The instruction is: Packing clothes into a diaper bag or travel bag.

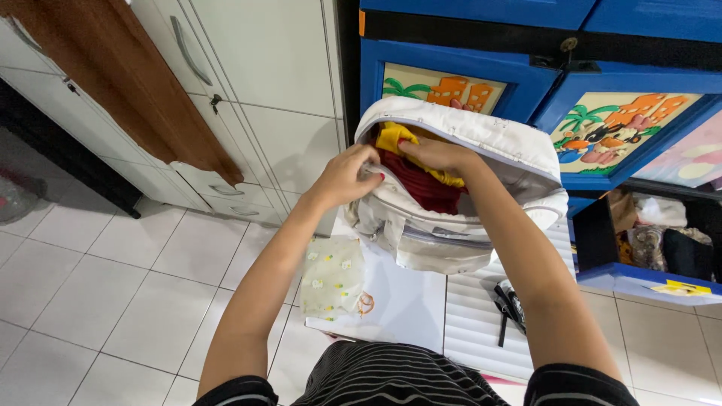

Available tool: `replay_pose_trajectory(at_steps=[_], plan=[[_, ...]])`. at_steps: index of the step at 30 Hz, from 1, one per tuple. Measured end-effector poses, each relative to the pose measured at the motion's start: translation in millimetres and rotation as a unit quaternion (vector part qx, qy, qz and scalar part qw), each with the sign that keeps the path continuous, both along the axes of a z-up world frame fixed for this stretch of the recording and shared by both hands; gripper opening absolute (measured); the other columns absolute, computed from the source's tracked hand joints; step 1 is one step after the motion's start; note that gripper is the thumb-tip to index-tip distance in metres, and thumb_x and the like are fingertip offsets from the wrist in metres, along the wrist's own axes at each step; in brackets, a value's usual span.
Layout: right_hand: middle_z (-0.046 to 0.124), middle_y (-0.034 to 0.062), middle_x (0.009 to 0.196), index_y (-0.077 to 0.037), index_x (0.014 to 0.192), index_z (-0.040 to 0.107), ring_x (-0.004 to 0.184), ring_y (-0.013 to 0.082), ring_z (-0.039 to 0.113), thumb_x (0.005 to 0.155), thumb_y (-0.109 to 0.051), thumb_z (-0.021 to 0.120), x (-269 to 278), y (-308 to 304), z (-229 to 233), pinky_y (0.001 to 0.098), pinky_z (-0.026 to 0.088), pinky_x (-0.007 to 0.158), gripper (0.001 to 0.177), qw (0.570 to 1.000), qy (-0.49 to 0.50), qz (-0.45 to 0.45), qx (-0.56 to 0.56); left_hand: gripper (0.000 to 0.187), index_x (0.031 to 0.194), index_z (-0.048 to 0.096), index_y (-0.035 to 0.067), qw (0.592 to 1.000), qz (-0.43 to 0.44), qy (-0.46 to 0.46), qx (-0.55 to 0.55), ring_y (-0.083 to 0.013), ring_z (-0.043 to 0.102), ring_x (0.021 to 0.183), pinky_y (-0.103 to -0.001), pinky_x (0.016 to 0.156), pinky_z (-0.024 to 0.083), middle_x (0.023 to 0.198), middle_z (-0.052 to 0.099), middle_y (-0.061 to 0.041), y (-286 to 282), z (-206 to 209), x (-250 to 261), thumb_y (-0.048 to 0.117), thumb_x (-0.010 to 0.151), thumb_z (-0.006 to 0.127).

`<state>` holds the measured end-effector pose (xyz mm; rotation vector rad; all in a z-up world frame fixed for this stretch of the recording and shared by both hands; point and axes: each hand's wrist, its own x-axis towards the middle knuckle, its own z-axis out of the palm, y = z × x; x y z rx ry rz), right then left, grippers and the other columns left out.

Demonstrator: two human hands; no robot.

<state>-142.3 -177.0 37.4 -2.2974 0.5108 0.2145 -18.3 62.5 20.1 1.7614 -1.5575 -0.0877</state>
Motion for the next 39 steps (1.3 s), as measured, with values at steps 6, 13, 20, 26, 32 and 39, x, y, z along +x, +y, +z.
replay_pose_trajectory(at_steps=[6, 13, 20, 26, 32, 39], plan=[[0.020, 0.0162, 0.166, -0.016, 0.163, 0.017, 0.153, 0.0277, 0.020, 0.097, -0.064, 0.040, -9, 20, 19, 0.0374, 0.014, 0.121, 0.085, 0.999, -0.005, 0.051, -0.010, 0.035, 0.104, 0.072, 0.012, 0.994, 0.012, -0.100, -0.051, -0.0355, 0.053, 0.114, -0.054, 0.086, 0.042, 0.115, 0.065, -0.012, 6, 16, -9, 0.025, 0.073, 0.076], [0.023, 0.0074, 0.171, -0.019, 0.163, 0.024, 0.153, 0.0191, 0.023, 0.100, -0.064, 0.027, -21, 15, 25, 0.0356, 0.021, 0.119, 0.078, 0.970, -0.007, -0.052, 0.239, 0.016, 0.096, 0.067, 0.011, 0.999, -0.025, -0.032, 0.011, -0.0288, 0.056, 0.118, -0.050, 0.096, 0.044, 0.109, 0.067, -0.003, 3, 5, 1, 0.019, 0.083, 0.072], [0.010, 0.0124, 0.170, -0.028, 0.164, 0.018, 0.156, 0.0312, 0.015, 0.101, -0.054, 0.035, -16, 51, 30, 0.0437, 0.018, 0.125, 0.070, 0.999, 0.038, 0.018, -0.032, 0.012, 0.090, 0.062, 0.005, 0.984, -0.055, 0.042, -0.167, -0.0332, 0.057, 0.119, -0.042, 0.100, 0.045, 0.130, 0.057, -0.016, -2, 8, -3, 0.008, 0.084, 0.072], [-0.011, 0.0121, 0.172, -0.038, 0.161, 0.021, 0.157, 0.0423, -0.002, 0.100, -0.050, 0.044, -15, 83, 27, 0.0662, 0.013, 0.120, 0.066, 0.972, 0.104, 0.033, -0.208, 0.011, 0.092, 0.061, 0.005, 0.991, -0.090, 0.056, -0.087, -0.0291, 0.064, 0.114, -0.039, 0.097, 0.049, 0.129, 0.065, -0.012, -11, 7, -1, 0.011, 0.089, 0.069], [0.019, 0.0182, 0.168, -0.023, 0.156, 0.038, 0.154, 0.0423, 0.019, 0.104, -0.040, 0.043, -12, 38, -13, 0.0603, 0.026, 0.122, 0.055, 0.977, -0.034, 0.105, -0.184, 0.026, 0.124, 0.060, 0.011, 0.997, -0.048, 0.057, 0.033, -0.0288, 0.062, 0.121, -0.038, 0.102, 0.049, 0.128, 0.067, -0.011, -33, 18, -2, 0.021, 0.101, 0.054], [0.034, 0.0192, 0.162, -0.016, 0.162, 0.027, 0.154, 0.0394, 0.018, 0.093, -0.044, 0.053, -51, 51, 53, 0.0578, 0.003, 0.128, 0.080, 0.914, -0.036, 0.138, -0.380, 0.078, 0.164, 0.012, 0.031, 0.964, -0.019, -0.060, 0.259, -0.0256, 0.002, 0.158, -0.053, 0.125, 0.004, 0.172, 0.006, -0.004, -59, 17, 1, 0.022, 0.094, 0.045]])
